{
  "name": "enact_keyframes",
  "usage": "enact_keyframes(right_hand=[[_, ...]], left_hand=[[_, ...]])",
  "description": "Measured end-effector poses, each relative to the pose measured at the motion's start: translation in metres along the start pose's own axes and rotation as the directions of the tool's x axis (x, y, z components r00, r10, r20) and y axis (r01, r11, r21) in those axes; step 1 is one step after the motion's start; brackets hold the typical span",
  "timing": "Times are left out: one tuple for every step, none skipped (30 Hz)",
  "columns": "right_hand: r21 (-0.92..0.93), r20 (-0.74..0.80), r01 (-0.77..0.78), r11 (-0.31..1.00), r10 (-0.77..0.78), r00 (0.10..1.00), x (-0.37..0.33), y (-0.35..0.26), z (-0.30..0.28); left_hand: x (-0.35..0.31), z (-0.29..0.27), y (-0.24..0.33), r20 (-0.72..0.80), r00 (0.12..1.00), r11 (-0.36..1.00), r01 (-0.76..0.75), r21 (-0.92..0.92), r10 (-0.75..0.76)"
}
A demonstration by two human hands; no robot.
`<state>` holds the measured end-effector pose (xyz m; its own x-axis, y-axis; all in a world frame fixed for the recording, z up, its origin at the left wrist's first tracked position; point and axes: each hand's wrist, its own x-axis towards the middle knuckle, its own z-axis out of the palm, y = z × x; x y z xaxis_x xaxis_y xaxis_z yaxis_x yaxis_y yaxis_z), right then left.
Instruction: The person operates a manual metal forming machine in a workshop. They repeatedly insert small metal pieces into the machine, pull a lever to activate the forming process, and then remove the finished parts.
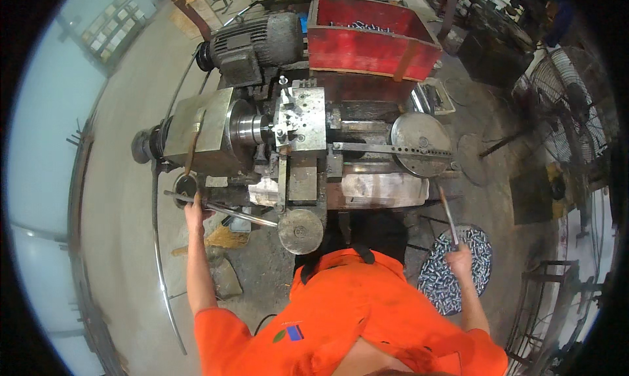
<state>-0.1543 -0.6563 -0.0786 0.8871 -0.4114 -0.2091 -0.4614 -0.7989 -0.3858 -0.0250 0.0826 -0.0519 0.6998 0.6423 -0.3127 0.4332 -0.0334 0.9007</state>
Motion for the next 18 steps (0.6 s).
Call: enact_keyframes(right_hand=[[0.159,0.04,0.038,0.987,-0.045,0.998,-0.009,0.004,0.016],[0.283,0.066,-0.023,0.959,0.004,0.998,-0.021,-0.021,0.015],[0.4,0.099,-0.079,0.913,0.042,0.994,-0.031,-0.045,0.013],[0.413,0.117,-0.089,0.906,0.045,0.992,-0.035,-0.043,0.022],[0.449,0.11,-0.086,0.889,0.04,0.993,-0.038,-0.043,0.026],[0.484,0.104,-0.082,0.871,0.036,0.994,-0.04,-0.042,0.029],[0.519,0.098,-0.078,0.851,0.031,0.995,-0.041,-0.043,0.031],[0.532,0.086,-0.069,0.844,0.027,0.996,-0.044,-0.052,0.026],[0.519,0.07,-0.052,0.853,0.018,0.997,-0.047,-0.059,0.022],[0.506,0.054,-0.034,0.862,0.007,0.998,-0.049,-0.064,0.018],[0.493,0.042,-0.016,0.87,-0.005,0.999,-0.049,-0.066,0.016],[0.509,0.034,-0.02,0.861,0.003,0.999,-0.047,-0.06,0.021],[0.519,0.059,-0.05,0.853,0.022,0.998,-0.046,-0.058,0.021],[0.53,0.082,-0.081,0.844,0.045,0.996,-0.047,-0.062,0.019],[0.54,0.106,-0.113,0.834,0.066,0.992,-0.047,-0.064,0.017],[0.605,0.113,-0.134,0.785,0.082,0.99,-0.046,-0.062,0.02],[0.574,0.102,-0.097,0.813,0.047,0.994,-0.043,-0.048,0.027],[0.546,0.094,-0.059,0.836,0.009,0.996,-0.035,-0.029,0.037]], left_hand=[[0.0,0.008,-0.001,-0.019,1.0,0.999,0.017,-0.039,-0.018],[-0.002,0.015,0.0,-0.051,0.995,0.994,-0.089,-0.066,0.086],[-0.003,0.016,0.0,-0.054,0.996,0.995,-0.079,-0.058,0.076],[-0.001,0.019,0.001,-0.053,0.996,0.996,-0.07,-0.05,0.067],[-0.001,0.018,0.001,-0.058,0.997,0.997,-0.061,-0.042,0.058],[0.002,0.016,-0.003,-0.063,0.996,0.997,-0.064,-0.039,0.061],[0.009,0.013,-0.01,-0.068,0.996,0.997,-0.067,-0.035,0.064],[0.013,0.012,-0.016,-0.073,0.995,0.997,-0.068,-0.034,0.065],[0.013,0.014,-0.017,-0.071,0.994,0.996,-0.081,-0.041,0.078],[0.013,0.016,-0.019,-0.07,0.993,0.994,-0.094,-0.047,0.09],[0.013,0.015,-0.02,-0.071,0.992,0.993,-0.106,-0.051,0.102],[0.015,0.014,-0.023,-0.062,0.993,0.994,-0.103,-0.049,0.1],[0.018,0.011,-0.025,-0.053,0.994,0.994,-0.099,-0.047,0.096],[0.017,0.012,-0.023,-0.042,0.995,0.994,-0.098,-0.045,0.096],[0.016,0.014,-0.02,-0.023,0.997,0.997,-0.073,-0.035,0.072],[0.016,0.014,-0.016,-0.005,0.999,0.999,-0.049,-0.024,0.049],[0.014,0.014,-0.013,0.01,1.0,1.0,-0.021,-0.013,0.021],[0.015,0.013,-0.013,-0.008,1.0,1.0,-0.015,-0.01,0.015]])
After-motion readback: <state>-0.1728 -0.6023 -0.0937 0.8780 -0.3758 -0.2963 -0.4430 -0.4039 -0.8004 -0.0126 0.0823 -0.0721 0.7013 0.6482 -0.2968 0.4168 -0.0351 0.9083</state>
